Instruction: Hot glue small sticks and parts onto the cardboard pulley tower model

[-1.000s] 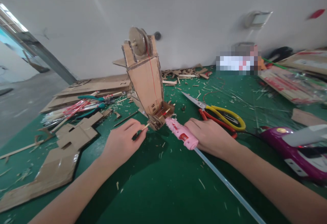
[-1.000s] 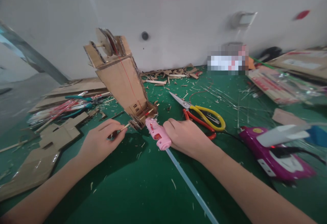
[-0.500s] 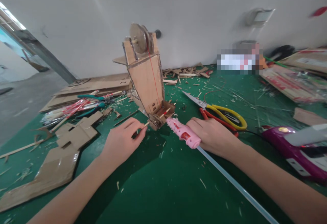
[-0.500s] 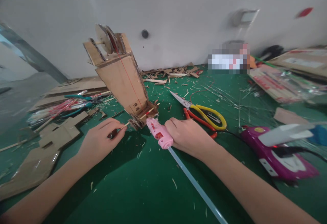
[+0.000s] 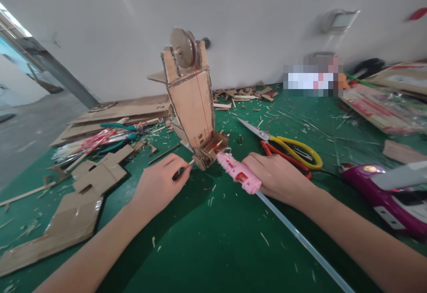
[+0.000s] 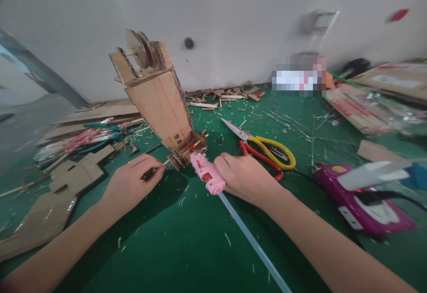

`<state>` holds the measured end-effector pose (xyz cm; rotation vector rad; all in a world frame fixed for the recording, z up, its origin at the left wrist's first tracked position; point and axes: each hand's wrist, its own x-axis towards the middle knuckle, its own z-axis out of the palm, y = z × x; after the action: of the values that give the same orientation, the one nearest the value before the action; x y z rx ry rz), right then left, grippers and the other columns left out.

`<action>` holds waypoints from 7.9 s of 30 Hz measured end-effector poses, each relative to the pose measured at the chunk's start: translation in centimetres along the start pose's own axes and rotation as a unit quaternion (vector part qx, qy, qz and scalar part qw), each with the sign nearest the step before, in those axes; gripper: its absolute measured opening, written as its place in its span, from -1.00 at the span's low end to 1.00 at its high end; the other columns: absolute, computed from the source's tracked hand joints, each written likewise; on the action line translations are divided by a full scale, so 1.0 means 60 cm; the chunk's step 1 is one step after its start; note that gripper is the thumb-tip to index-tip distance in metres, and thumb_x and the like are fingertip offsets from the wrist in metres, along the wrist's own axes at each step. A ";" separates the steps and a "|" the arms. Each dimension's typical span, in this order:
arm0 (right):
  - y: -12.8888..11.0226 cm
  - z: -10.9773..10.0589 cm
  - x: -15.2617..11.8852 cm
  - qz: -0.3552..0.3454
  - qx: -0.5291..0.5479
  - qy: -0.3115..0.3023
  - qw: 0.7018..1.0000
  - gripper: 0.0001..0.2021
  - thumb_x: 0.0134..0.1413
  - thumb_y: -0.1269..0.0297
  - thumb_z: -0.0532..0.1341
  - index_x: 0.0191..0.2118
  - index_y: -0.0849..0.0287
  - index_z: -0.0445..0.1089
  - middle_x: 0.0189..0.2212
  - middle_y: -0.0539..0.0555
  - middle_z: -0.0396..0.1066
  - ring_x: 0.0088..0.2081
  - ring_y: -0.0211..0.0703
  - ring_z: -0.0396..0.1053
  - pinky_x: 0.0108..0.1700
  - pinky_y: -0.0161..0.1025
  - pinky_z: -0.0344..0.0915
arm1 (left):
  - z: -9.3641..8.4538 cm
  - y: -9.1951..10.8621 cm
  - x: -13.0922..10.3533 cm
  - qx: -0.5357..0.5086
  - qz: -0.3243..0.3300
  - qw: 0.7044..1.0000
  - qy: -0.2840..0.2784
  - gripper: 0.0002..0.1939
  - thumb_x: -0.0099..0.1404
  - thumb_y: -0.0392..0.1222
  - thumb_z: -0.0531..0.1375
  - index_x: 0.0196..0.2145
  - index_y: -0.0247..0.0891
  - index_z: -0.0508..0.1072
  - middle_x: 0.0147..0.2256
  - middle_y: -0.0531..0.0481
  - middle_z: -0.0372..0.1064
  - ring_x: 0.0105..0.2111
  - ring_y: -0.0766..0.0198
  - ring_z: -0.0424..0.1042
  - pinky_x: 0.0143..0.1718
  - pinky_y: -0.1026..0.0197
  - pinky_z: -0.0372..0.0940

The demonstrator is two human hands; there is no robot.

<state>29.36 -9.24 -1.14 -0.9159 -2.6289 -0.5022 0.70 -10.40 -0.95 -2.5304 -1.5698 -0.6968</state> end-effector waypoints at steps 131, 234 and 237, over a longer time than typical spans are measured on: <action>0.007 0.003 -0.002 0.021 0.040 0.015 0.999 -0.74 0.26 0.36 -0.05 -0.38 0.26 0.29 -0.49 0.07 0.30 -0.57 -0.27 0.14 -0.54 -0.23 -0.11 | 0.008 0.009 0.003 -0.009 -0.021 0.999 -0.039 -0.78 0.34 -0.14 0.08 -0.46 -0.25 0.30 -0.33 0.09 0.31 -0.43 0.40 0.31 -0.43 0.31 0.14; 0.023 -0.048 -0.024 -0.043 0.169 0.184 0.967 -0.78 0.08 0.24 0.19 -0.14 0.13 0.28 -0.33 0.10 0.45 -0.37 -0.16 0.40 -0.44 -0.23 0.27 | 0.004 0.018 -0.004 -0.049 0.037 0.998 0.003 -0.82 0.33 -0.19 0.07 -0.41 -0.26 0.37 -0.36 0.07 0.36 -0.48 0.45 0.26 -0.50 0.34 0.13; 0.021 -0.051 -0.020 0.090 0.211 0.295 0.928 -0.87 0.02 0.25 0.22 -0.27 0.08 0.32 -0.43 0.02 0.39 -0.47 -0.21 0.34 -0.49 -0.23 0.24 | 0.003 0.015 -0.003 -0.040 0.027 0.999 0.002 -0.81 0.33 -0.18 0.06 -0.41 -0.25 0.36 -0.36 0.09 0.35 -0.50 0.46 0.25 -0.50 0.34 0.12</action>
<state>31.59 -10.23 1.40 -0.7131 -1.9701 -0.1183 1.45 -10.93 -1.04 -2.6152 -1.4967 -0.7717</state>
